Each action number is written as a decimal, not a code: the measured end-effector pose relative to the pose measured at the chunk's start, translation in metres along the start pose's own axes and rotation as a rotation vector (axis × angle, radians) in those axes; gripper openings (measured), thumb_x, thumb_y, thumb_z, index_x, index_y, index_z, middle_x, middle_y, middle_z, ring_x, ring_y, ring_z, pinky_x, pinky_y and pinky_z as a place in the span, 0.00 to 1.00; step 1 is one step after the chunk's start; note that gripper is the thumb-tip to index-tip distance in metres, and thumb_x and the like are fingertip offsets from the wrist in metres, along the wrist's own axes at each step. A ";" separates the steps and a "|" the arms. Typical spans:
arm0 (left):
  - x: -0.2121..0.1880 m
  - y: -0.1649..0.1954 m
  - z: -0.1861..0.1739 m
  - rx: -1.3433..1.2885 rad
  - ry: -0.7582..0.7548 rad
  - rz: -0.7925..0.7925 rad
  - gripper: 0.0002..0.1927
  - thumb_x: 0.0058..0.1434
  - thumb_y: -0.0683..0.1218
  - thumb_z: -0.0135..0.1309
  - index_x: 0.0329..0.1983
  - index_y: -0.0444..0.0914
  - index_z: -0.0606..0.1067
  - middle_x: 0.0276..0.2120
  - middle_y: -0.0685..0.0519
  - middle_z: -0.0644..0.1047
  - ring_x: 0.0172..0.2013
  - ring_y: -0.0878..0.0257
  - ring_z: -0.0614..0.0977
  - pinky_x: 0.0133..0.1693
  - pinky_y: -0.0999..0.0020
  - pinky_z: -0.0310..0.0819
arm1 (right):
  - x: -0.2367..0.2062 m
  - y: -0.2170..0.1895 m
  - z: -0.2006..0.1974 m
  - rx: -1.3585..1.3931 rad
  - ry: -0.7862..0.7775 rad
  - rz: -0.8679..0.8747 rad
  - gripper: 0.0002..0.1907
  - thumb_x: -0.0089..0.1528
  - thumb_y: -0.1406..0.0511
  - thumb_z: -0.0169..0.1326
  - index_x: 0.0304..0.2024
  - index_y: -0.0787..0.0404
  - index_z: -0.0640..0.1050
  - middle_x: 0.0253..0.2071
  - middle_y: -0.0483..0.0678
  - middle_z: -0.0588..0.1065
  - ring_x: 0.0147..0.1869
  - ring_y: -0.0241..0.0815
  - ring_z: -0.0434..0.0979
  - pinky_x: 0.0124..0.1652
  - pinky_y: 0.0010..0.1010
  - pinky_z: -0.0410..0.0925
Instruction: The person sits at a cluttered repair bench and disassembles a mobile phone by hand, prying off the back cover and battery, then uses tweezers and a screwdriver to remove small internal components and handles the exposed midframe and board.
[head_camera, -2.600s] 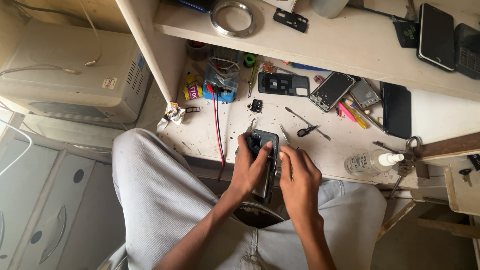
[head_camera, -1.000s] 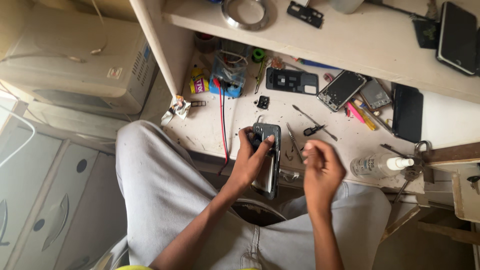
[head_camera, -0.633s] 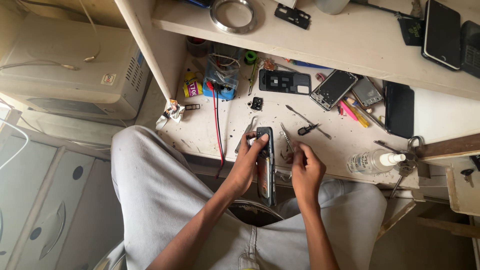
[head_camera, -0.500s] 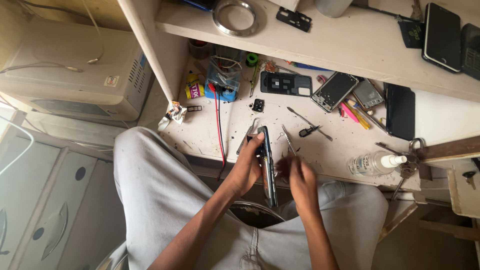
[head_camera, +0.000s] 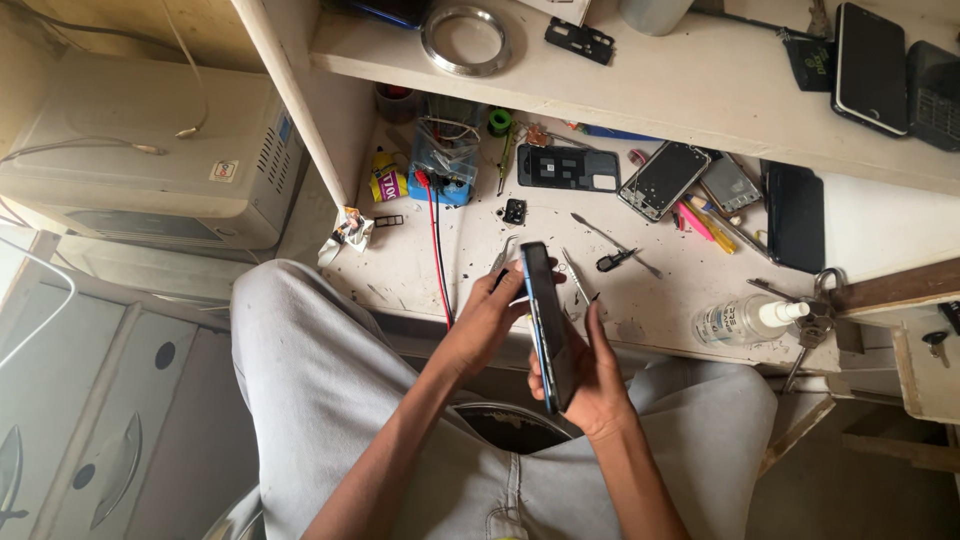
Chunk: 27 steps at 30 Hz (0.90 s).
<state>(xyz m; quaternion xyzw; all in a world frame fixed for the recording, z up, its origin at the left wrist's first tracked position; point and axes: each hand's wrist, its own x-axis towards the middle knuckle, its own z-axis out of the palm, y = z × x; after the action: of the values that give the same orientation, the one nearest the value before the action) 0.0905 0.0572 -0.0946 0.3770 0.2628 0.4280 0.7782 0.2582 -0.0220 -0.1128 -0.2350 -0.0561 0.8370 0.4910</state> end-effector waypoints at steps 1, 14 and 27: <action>0.001 0.001 -0.002 0.024 0.006 0.002 0.23 0.74 0.54 0.44 0.59 0.33 0.75 0.53 0.50 0.79 0.53 0.61 0.77 0.57 0.64 0.71 | 0.000 -0.001 -0.001 -0.043 0.026 -0.044 0.37 0.66 0.36 0.44 0.49 0.61 0.79 0.34 0.58 0.78 0.34 0.56 0.78 0.33 0.43 0.72; 0.004 0.012 -0.004 0.114 0.189 0.160 0.16 0.72 0.48 0.49 0.54 0.34 0.78 0.43 0.53 0.82 0.47 0.67 0.80 0.53 0.67 0.75 | 0.007 -0.007 0.000 -0.112 0.115 -0.193 0.36 0.70 0.42 0.40 0.62 0.65 0.72 0.52 0.63 0.76 0.48 0.59 0.80 0.48 0.50 0.75; 0.021 0.000 -0.027 0.275 0.320 0.267 0.10 0.66 0.40 0.56 0.43 0.26 0.81 0.34 0.50 0.83 0.36 0.69 0.82 0.42 0.75 0.78 | 0.011 -0.007 0.013 -0.248 0.126 -0.155 0.36 0.69 0.43 0.38 0.65 0.64 0.69 0.53 0.64 0.75 0.49 0.58 0.80 0.48 0.49 0.75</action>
<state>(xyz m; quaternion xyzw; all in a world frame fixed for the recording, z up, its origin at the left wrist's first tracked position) 0.0813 0.0855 -0.1123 0.4380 0.3866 0.5414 0.6046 0.2534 -0.0077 -0.1028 -0.3406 -0.1461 0.7669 0.5240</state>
